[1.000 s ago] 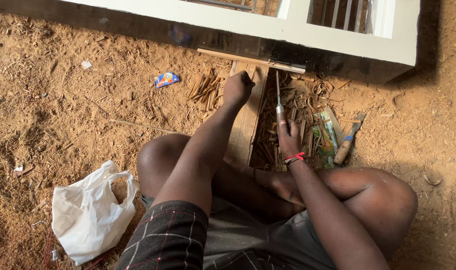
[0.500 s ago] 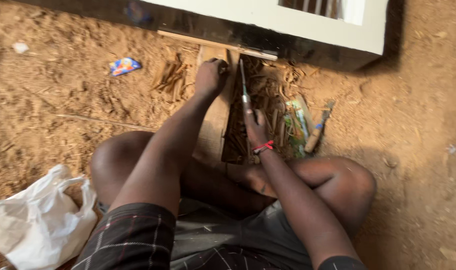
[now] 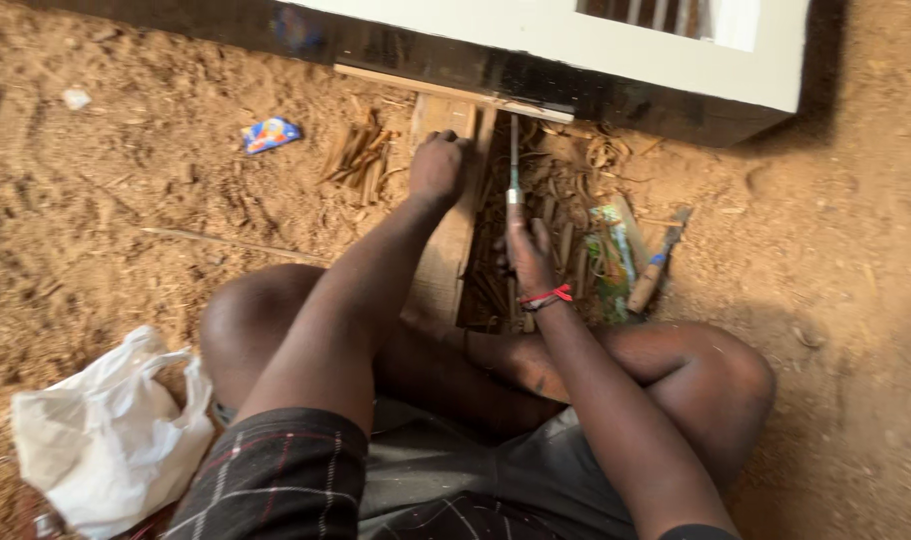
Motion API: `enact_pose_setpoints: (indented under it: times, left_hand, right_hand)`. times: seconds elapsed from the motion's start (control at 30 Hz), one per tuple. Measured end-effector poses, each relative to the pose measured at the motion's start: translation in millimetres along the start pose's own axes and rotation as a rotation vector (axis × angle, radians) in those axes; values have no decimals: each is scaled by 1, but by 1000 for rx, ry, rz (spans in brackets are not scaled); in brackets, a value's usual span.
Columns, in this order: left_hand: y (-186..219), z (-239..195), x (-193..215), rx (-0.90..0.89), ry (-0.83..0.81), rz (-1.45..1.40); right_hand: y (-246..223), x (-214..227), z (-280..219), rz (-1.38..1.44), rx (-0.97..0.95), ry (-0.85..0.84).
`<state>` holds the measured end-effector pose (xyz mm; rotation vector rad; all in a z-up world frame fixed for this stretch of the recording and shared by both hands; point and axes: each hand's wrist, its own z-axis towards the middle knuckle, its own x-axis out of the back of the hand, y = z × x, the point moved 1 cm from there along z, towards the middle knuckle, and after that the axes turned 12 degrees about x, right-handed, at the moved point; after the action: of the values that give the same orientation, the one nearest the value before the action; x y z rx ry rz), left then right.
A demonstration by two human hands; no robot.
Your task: The person sits on the ground and uses a chisel to carve a piece of wood placed on a wooden block. They repeatedly strike the chisel with a mallet to shape the wood, creating wood shavings that accumulate on the ground.
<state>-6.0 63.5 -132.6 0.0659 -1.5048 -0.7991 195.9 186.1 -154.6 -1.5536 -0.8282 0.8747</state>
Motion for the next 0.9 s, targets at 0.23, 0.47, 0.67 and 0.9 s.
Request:
enact_pose_setpoints:
  times: [0.23,0.47,0.67,0.9]
  left_hand:
    - [5,11,-3,81,-213,133]
    - [11,11,11,103,-333,178]
    - [12,6,-3,-8,-181,214]
    - [11,9,-4,-58,-69,179]
  right_hand:
    - [-8,-4,-2,-60,103,24]
    - [-16,-7,-4,-69,192,62]
    - [-25,-8,-4,-15,126,49]
    - [-13,-7,-1,58,139,-1]
